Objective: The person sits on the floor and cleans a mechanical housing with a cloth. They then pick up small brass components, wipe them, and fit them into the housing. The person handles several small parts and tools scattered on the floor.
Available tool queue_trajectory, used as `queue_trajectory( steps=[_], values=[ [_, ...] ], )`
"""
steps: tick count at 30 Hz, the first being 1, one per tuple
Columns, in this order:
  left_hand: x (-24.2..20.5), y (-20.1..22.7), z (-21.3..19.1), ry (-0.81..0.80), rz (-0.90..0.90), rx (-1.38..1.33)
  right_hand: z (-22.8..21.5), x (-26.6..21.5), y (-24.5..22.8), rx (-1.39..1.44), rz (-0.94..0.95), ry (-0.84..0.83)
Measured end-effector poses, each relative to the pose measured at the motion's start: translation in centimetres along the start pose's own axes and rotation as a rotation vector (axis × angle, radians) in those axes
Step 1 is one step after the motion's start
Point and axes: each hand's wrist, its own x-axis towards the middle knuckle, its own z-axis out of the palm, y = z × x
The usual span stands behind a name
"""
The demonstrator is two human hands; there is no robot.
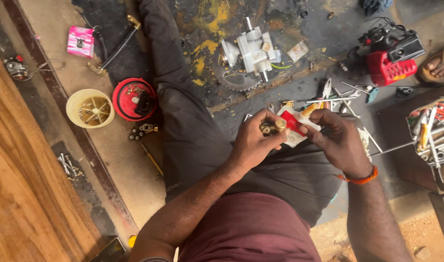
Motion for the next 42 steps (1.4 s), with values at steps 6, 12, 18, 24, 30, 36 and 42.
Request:
queue_trajectory(
  steps=[6, 12, 18, 24, 30, 36, 42],
  values=[
    [-1.6, -1.6, -1.5, 0.017, 0.001, -0.125, 3.2, -0.7, 0.6, 0.146, 0.084, -0.008],
    [-2.4, -1.6, -1.6, 0.039, 0.089, -0.005, 4.9, -1.7, 0.3, 0.346, 0.147, 0.125],
    [-3.2, -1.7, -1.9, 0.012, 0.187, 0.139, 5.3, -2.0, -0.5, 0.380, 0.212, 0.007],
    [-4.0, -2.2, -1.5, 0.012, 0.129, -0.019, 6.7, -2.6, 0.2, 0.404, 0.092, 0.146],
    [-4.4, -1.2, -1.7, 0.032, 0.078, 0.024, 6.3, -2.5, -1.3, 0.177, 0.083, 0.129],
    [-4.5, -0.2, -1.3, 0.084, 0.221, -0.057, 5.6, -2.1, -2.6, 0.012, 0.086, 0.073],
    [-4.4, -0.2, -1.1, 0.162, 0.222, 0.019, 7.4, -2.5, -2.1, 0.001, 0.013, 0.163]
  ],
)
